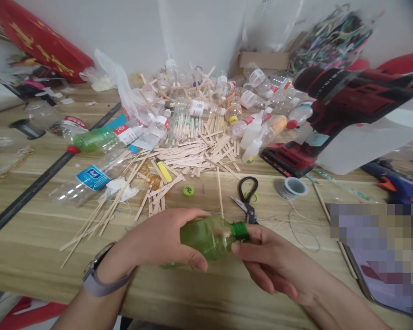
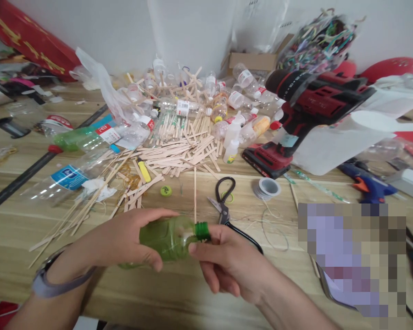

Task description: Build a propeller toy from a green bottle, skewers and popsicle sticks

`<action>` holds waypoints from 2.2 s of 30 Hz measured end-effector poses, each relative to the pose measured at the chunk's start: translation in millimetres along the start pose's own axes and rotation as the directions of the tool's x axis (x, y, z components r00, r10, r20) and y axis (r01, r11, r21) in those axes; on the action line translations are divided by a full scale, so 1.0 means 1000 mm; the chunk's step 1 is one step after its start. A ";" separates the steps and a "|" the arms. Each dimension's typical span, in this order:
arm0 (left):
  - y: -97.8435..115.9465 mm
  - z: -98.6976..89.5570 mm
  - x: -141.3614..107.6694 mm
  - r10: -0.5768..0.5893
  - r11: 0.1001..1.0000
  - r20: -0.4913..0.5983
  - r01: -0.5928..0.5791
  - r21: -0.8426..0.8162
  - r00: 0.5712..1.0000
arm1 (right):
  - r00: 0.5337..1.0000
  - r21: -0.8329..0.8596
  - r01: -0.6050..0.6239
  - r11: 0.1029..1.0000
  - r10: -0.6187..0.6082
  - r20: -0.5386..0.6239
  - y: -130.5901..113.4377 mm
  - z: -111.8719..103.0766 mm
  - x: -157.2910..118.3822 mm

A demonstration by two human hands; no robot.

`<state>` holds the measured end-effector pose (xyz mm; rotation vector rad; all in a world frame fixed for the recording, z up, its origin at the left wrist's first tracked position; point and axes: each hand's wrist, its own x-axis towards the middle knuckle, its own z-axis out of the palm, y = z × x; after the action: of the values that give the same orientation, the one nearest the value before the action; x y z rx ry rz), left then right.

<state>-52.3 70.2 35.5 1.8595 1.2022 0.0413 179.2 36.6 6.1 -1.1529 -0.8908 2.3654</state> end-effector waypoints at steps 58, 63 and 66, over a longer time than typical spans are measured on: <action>-0.008 -0.005 -0.005 0.071 0.997 0.031 -0.070 -0.040 0.997 | 0.995 -0.059 0.053 0.997 -0.048 0.085 0.011 -0.005 0.007; -0.006 -0.005 -0.004 0.092 0.995 0.013 -0.091 -0.031 0.996 | 1.000 -0.078 0.010 0.997 -0.008 0.030 0.006 0.003 0.004; -0.004 -0.005 -0.004 0.122 0.992 0.018 -0.121 -0.048 0.992 | 0.998 -0.110 0.012 0.994 -0.005 0.062 0.005 0.001 0.003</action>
<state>-59.2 71.0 37.2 1.8856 1.0643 0.1163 176.7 34.2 1.9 -1.1195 -1.0569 2.3832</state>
